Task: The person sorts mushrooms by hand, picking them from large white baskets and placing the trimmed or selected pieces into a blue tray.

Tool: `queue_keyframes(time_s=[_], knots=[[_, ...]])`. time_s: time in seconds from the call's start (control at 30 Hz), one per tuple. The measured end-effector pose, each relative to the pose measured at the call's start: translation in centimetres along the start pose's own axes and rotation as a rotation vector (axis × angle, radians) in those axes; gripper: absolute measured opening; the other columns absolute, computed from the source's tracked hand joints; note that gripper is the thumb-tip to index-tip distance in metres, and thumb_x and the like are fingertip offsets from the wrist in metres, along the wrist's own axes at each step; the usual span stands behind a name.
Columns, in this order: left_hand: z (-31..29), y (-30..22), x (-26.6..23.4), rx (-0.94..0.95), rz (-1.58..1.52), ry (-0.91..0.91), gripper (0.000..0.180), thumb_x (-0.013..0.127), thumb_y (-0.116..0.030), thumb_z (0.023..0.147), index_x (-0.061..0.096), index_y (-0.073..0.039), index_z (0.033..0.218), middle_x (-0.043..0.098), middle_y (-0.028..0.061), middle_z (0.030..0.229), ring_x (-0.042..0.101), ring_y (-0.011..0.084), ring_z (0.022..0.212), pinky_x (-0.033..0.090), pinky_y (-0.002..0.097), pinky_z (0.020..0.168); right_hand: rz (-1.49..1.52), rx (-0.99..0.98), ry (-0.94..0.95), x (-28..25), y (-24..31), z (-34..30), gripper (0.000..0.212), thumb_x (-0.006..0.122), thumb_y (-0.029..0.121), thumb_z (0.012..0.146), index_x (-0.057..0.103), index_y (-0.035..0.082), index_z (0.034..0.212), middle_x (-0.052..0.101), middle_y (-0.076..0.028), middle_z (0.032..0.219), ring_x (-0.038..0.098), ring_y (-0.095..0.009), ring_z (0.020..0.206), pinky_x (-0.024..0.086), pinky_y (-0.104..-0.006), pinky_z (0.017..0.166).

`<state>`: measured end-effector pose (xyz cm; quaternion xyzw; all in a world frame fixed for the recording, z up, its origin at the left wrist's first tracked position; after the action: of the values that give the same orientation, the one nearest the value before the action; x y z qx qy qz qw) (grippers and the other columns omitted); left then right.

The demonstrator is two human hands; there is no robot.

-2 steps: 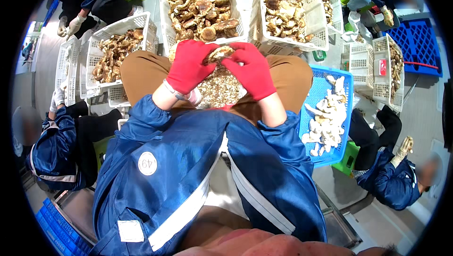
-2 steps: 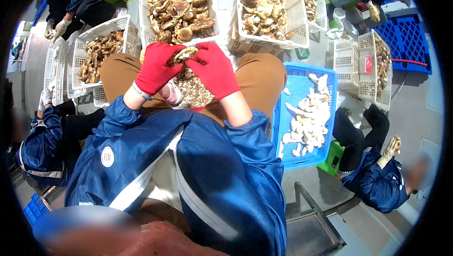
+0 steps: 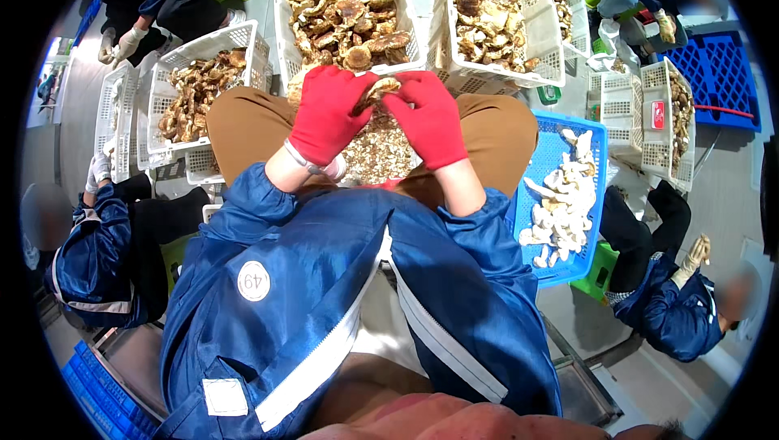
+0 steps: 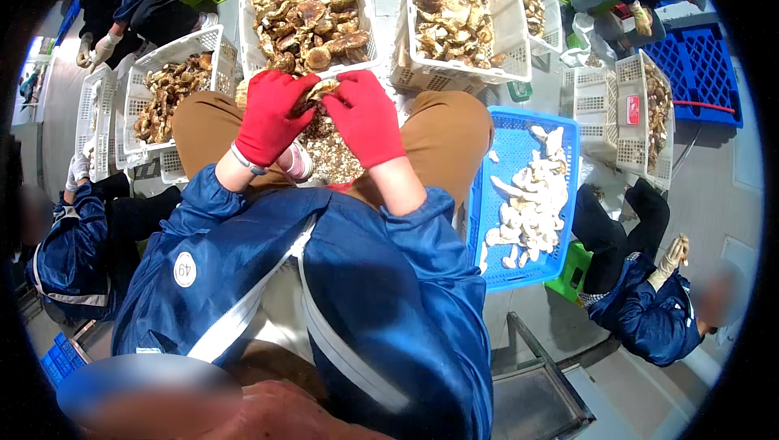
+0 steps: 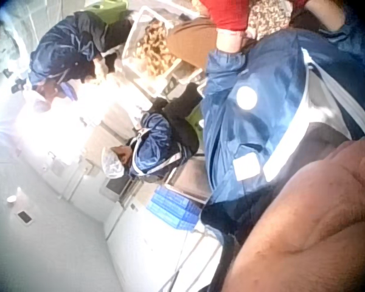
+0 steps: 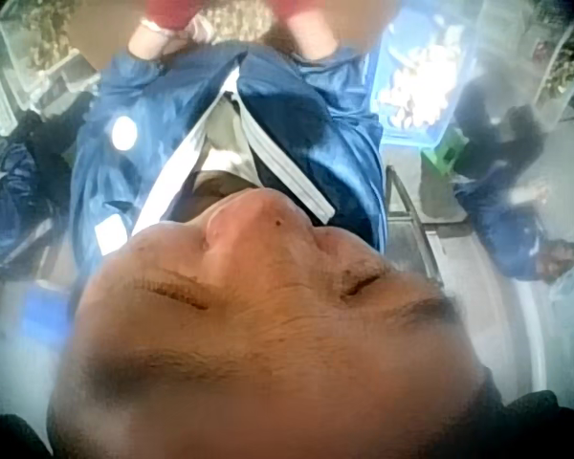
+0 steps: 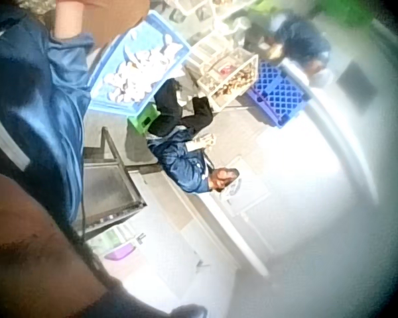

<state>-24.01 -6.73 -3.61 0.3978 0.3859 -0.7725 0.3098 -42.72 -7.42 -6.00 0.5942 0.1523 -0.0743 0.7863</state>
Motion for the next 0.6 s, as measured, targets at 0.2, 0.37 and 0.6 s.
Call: queue_keyframes(time_s=[0.2, 0.37, 0.6], knots=[[-0.3, -0.3, -0.2, 0.027, -0.033, -0.036, 0.044, 0.077, -0.013, 0.068, 0.064, -0.013, 0.110, 0.057, 0.0055, 0.077, 0.057, 0.0276, 0.080, 0.043, 0.0422, 0.079, 0.197, 0.418, 0.088, -1.6, -0.9, 0.8, 0.022, 0.074, 0.019, 0.081, 0.070, 0.000, 0.092, 0.071, -0.012, 0.090, 0.068, -0.024, 0.082, 0.053, -0.0327, 0.076], [-0.2, -0.6, 0.3, 0.007, 0.021, -0.017, 0.044, 0.076, -0.015, 0.067, 0.064, -0.014, 0.109, 0.059, 0.0062, 0.082, 0.057, 0.0277, 0.086, 0.042, 0.0428, 0.084, 0.050, 0.091, -0.017, 0.5, -0.2, -0.2, 0.019, 0.075, 0.018, 0.080, 0.071, 0.003, 0.090, 0.072, -0.012, 0.086, 0.067, -0.019, 0.076, 0.053, -0.0314, 0.073], [0.1, -0.4, -0.2, 0.080, 0.063, -0.012, 0.048, 0.077, -0.013, 0.064, 0.064, -0.014, 0.110, 0.056, 0.0069, 0.081, 0.056, 0.0288, 0.084, 0.044, 0.0425, 0.082, 0.437, 0.484, 0.094, -1.2, -4.9, 0.5, 0.027, 0.070, 0.022, 0.080, 0.069, -0.004, 0.086, 0.071, -0.012, 0.081, 0.065, -0.016, 0.072, 0.050, -0.0300, 0.068]])
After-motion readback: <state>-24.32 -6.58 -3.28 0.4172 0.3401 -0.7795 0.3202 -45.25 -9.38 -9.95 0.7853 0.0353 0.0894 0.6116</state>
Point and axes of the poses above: each hand's wrist, its own z-axis towards the middle knuckle, its own x-axis out of the palm, y = z × x, the point moved 1 cm from there along z, towards the middle knuckle
